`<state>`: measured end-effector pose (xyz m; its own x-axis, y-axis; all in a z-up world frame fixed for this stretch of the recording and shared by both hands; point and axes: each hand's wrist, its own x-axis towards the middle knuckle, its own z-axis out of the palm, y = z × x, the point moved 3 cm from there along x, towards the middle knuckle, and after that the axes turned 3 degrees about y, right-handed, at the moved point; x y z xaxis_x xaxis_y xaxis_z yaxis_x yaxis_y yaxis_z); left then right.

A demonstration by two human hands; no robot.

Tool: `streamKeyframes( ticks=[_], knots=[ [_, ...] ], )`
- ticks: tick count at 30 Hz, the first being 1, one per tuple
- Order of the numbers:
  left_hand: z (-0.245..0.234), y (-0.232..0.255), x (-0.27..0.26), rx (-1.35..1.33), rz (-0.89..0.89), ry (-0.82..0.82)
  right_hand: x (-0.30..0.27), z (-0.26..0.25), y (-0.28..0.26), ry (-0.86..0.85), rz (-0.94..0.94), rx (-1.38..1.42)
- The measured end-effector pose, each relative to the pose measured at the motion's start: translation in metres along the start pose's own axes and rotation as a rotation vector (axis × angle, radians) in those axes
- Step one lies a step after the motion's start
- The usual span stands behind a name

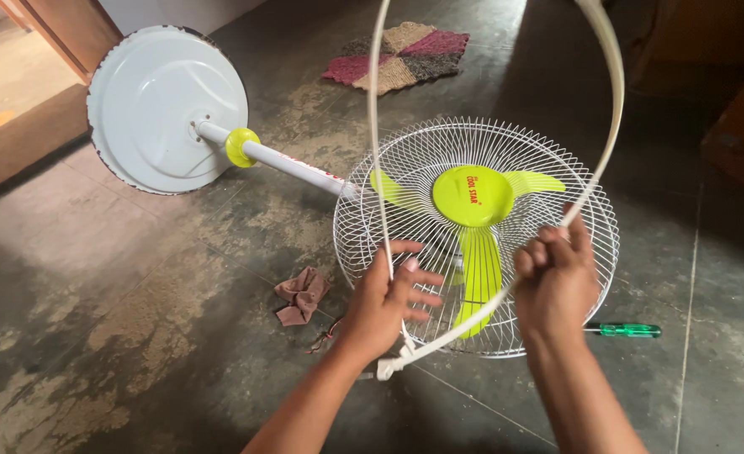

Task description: The person removes the outer cage of a standing electric fan, then reattaches it. They use a screwdriver to loosen and tighten the central screw securing the cage.

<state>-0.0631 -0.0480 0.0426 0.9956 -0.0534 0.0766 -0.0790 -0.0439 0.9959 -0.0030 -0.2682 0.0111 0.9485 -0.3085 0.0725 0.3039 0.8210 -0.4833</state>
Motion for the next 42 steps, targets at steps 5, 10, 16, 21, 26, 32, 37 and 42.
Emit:
streamKeyframes(
  ticks=[5, 10, 16, 21, 26, 32, 37, 42],
  knots=[
    [-0.014, 0.013, -0.008, 0.022, -0.008, 0.021, -0.023, 0.061, 0.034, -0.014, 0.049, -0.037],
    [-0.064, 0.025, -0.022, -0.016, 0.018, 0.105, -0.045, 0.132, 0.085, -0.057, 0.052, -0.122],
    [-0.168, 0.027, -0.040, -0.041, 0.139, 0.165, -0.077, 0.215, 0.195, -0.293, 0.018, -0.318],
    [-0.263, -0.026, -0.061, -0.223, 0.102, 0.602, -0.096, 0.204, 0.309, -0.661, 0.073, -0.714],
    [-0.327, -0.113, -0.060, -0.219, 0.061, 1.017, -0.106, 0.075, 0.426, -0.910, -0.065, -1.693],
    [-0.355, -0.167, -0.038, -0.102, 0.094, 1.051, -0.070, 0.023, 0.438, -0.855, -0.434, -1.545],
    [-0.359, -0.182, -0.029, 0.018, -0.051, 1.059, -0.038, 0.125, 0.378, -0.532, -0.232, -1.173],
    [-0.352, -0.205, -0.021, -0.216, -0.144, 0.985, -0.058, 0.181, 0.335, -0.420, -0.436, -1.200]
  ],
)
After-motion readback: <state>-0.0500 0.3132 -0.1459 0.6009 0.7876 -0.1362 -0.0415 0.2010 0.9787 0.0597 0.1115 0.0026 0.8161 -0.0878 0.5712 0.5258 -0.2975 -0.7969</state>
